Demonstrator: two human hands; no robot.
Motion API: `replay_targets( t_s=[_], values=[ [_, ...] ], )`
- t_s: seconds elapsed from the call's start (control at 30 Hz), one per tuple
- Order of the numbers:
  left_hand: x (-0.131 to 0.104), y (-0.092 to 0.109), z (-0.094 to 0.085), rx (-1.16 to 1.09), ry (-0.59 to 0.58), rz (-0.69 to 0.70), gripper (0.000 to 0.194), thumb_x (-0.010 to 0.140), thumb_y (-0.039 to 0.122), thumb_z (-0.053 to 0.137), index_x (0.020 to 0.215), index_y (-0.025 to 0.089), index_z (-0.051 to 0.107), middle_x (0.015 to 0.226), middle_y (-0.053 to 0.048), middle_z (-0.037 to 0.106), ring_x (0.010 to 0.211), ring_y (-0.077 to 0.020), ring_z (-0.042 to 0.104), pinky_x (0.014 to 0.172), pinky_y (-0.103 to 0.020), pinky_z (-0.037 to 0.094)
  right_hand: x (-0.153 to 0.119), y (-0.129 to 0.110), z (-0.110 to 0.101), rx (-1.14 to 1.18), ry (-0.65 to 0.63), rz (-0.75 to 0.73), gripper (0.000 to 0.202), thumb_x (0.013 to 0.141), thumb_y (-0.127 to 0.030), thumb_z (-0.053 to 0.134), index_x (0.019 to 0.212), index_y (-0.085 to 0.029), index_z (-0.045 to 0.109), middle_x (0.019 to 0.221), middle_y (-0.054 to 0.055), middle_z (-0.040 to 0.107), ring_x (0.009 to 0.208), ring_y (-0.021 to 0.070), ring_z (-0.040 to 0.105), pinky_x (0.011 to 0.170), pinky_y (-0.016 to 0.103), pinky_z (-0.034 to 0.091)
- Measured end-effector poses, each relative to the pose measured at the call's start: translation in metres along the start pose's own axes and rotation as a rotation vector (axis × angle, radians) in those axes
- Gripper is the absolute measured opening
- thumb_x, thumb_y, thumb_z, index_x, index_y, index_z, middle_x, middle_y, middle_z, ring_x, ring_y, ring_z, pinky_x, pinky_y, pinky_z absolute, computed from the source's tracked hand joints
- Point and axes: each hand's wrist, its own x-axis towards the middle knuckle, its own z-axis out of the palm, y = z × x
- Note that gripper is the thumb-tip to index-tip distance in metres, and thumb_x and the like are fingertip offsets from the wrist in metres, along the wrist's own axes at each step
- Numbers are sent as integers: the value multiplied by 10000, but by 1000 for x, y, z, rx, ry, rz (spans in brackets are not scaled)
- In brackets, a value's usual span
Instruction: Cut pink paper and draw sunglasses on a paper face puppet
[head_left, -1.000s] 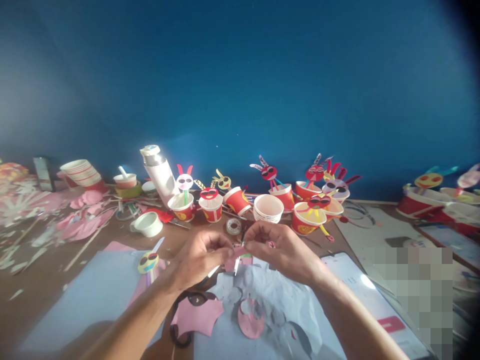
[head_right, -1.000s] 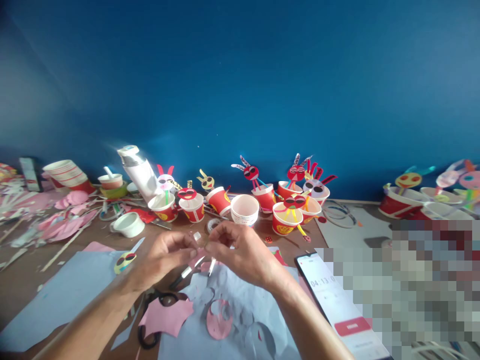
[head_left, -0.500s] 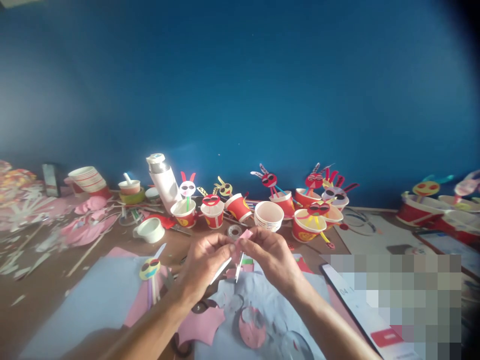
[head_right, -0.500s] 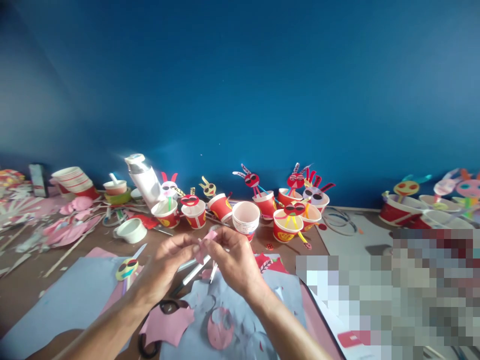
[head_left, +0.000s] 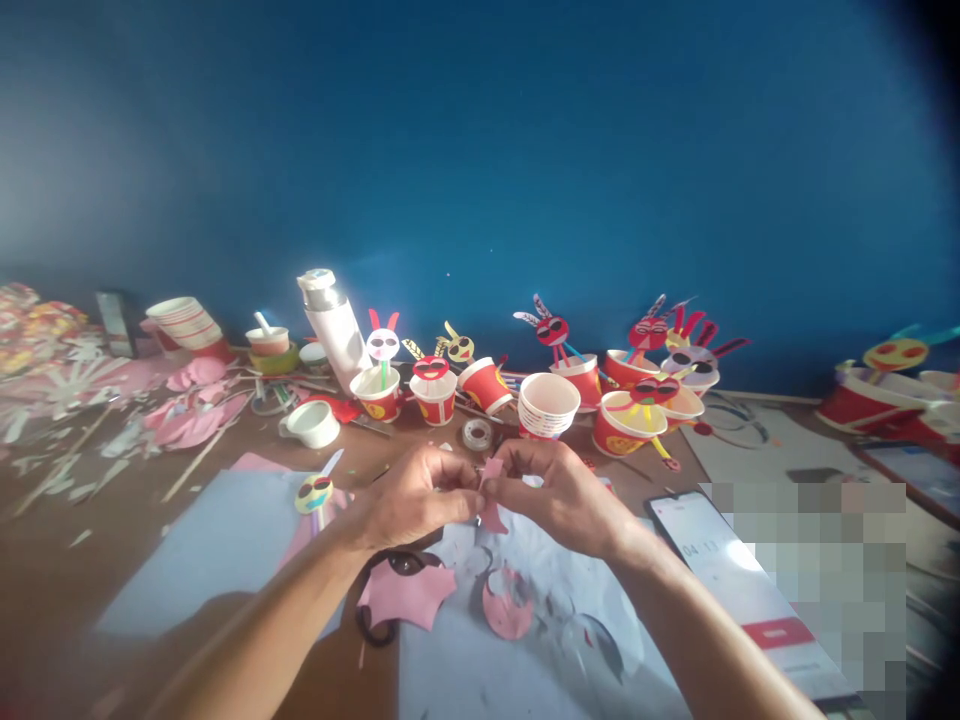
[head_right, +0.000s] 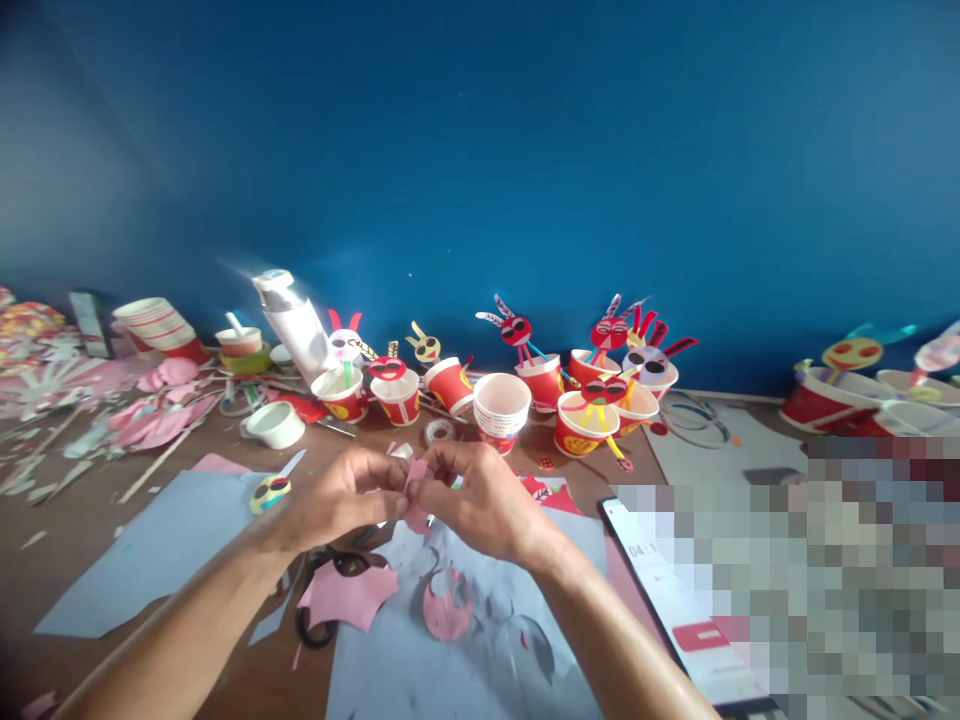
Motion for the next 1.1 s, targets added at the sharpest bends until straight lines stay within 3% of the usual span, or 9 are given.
replay_targets(
  t_s=[0.13, 0.4, 0.53, 0.7, 0.77, 0.83, 0.97, 1.1],
  values=[
    [-1, 3, -2, 63, -30, 6, 139, 776, 232, 644, 742, 160, 758, 730, -36, 710, 659, -151, 587, 614, -236, 422, 0, -1, -1, 22, -38, 21, 146, 813, -204, 571, 670, -177, 577, 632, -23, 614, 641, 124, 526, 616, 260, 406],
    [-1, 2, -3, 101, -73, -15, 201, 786, 232, 582, 795, 149, 764, 673, -26, 652, 558, -113, 471, 527, -232, 336, 0, -3, -2, 13, -39, 16, 143, 809, -187, 577, 667, -172, 585, 641, -34, 590, 628, 107, 509, 611, 247, 396],
    [-1, 2, -1, 176, -14, 8, 190, 771, 264, 609, 755, 143, 755, 679, -31, 654, 614, -144, 525, 574, -247, 373, 1, 1, 0, 38, -33, 13, 138, 820, -220, 585, 693, -169, 597, 668, -26, 595, 637, 110, 516, 595, 239, 395],
    [-12, 5, -8, 170, 138, 47, 176, 762, 283, 627, 743, 140, 726, 709, -33, 666, 664, -163, 564, 602, -248, 398, 3, 3, 4, 153, 27, -13, 205, 866, -368, 585, 828, -176, 645, 746, -4, 634, 669, 122, 556, 595, 231, 415],
    [-24, 5, -17, 153, 200, 58, 172, 767, 286, 618, 751, 146, 716, 717, -33, 673, 671, -166, 578, 606, -249, 407, 3, 3, 11, 103, 50, -23, 184, 882, -353, 568, 900, -193, 657, 780, -5, 651, 686, 124, 573, 601, 223, 421],
    [-39, 3, -29, 114, 311, 72, 180, 778, 301, 615, 764, 151, 714, 715, -38, 683, 652, -164, 588, 599, -251, 415, 3, 4, 23, -77, 27, -39, 166, 896, -271, 535, 824, -197, 665, 717, -17, 647, 655, 119, 569, 581, 215, 405],
    [-74, -13, -47, -112, 682, 154, 130, 739, 291, 685, 727, 166, 717, 705, -48, 707, 644, -175, 618, 625, -270, 460, 6, 6, 59, -612, -122, -118, 231, 866, -122, 512, 707, -199, 660, 627, -33, 663, 585, 103, 579, 548, 201, 370],
    [-99, -35, -51, -379, 886, 280, 82, 694, 256, 733, 675, 177, 721, 681, -26, 718, 703, -185, 646, 732, -296, 492, 19, 11, 100, -818, -185, -145, 268, 866, -128, 513, 668, -209, 675, 688, 5, 724, 644, 146, 651, 559, 234, 357]
  ],
)
